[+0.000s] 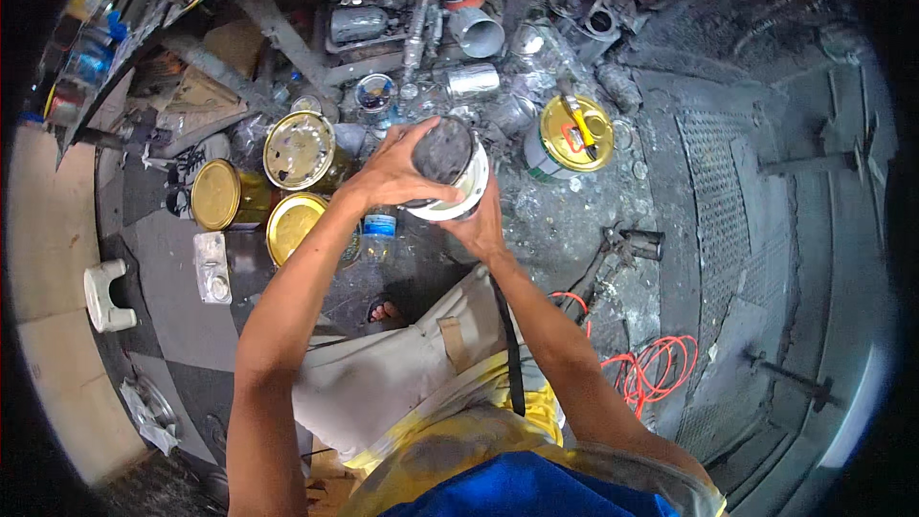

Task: Mix automotive paint and prepare a spray gun for use.

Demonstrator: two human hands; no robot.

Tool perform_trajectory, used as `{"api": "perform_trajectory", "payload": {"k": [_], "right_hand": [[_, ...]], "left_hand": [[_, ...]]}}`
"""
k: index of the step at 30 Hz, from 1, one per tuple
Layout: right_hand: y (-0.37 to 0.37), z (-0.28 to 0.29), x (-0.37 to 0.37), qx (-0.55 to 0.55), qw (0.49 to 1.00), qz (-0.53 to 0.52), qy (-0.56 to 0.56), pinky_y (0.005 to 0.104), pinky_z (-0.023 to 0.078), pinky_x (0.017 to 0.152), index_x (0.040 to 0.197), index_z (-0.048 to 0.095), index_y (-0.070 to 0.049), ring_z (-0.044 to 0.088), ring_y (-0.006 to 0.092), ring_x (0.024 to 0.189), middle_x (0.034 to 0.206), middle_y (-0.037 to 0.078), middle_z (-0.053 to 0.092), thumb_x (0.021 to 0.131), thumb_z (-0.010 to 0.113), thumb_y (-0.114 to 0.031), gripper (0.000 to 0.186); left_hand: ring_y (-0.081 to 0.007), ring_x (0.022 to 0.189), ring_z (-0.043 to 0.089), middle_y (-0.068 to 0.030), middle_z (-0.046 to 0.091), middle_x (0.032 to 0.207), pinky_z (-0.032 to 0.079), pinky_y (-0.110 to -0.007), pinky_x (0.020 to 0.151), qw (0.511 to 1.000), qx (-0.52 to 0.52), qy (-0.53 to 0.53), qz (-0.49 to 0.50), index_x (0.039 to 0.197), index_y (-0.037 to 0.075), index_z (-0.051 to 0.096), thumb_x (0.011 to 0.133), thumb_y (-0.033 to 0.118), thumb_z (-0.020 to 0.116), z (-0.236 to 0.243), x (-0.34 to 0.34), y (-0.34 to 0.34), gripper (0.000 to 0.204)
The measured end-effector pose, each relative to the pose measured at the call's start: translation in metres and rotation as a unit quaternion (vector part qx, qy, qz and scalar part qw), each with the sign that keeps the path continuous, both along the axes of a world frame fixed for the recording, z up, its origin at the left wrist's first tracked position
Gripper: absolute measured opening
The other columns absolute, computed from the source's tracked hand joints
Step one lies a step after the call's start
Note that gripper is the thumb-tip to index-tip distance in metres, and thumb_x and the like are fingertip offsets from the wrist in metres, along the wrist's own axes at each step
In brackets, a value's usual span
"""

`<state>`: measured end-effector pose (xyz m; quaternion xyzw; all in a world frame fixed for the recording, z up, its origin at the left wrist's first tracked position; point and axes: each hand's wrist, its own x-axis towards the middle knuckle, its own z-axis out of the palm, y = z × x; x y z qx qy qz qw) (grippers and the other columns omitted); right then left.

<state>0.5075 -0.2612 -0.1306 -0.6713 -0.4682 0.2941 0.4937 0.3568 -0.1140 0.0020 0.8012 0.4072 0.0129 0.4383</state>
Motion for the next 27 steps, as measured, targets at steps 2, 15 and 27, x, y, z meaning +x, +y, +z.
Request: {"api": "perform_trajectory", "payload": {"k": [2, 15, 27], "right_hand": [[0.019, -0.005, -0.001, 0.006, 1.0, -0.007, -0.021, 0.0488, 0.037, 0.119, 0.16, 0.019, -0.001, 0.039, 0.0413, 0.144, 0.153, 0.026, 0.038, 0.05, 0.103, -0.023, 0.14], [-0.017, -0.047, 0.013, -0.083, 0.992, 0.007, -0.1, 0.0497, 0.048, 0.103, 0.146, 0.049, -0.003, 0.054, 0.0472, 0.121, 0.128, 0.027, 0.053, 0.086, 0.08, -0.025, 0.072], [-0.168, -0.04, 0.024, -0.146, 0.978, 0.039, -0.146, 0.0489, 0.054, 0.09, 0.105, 0.071, -0.003, 0.066, 0.0402, 0.098, 0.101, 0.017, 0.066, 0.091, 0.072, -0.023, 0.024]], "left_hand": [[-0.0477, 0.146, 0.034, -0.0264, 0.031, 0.157, 0.033, -0.05, 0.121, 0.994, 0.086, 0.071, 0.017, 0.162, 0.024, 0.034, 0.048, 0.064, 0.093, -0.004, 0.007, 0.0, 0.134], [-0.0425, 0.134, 0.05, -0.0275, 0.052, 0.143, 0.044, -0.049, 0.111, 0.932, 0.307, 0.116, 0.152, 0.151, 0.015, 0.047, 0.056, 0.066, 0.092, -0.04, -0.085, 0.094, 0.117], [-0.0582, 0.15, 0.017, -0.0364, 0.007, 0.164, 0.029, -0.065, 0.118, 0.894, 0.111, 0.321, 0.292, 0.164, 0.039, 0.004, 0.046, 0.073, 0.093, -0.079, -0.124, 0.09, 0.151]]}}
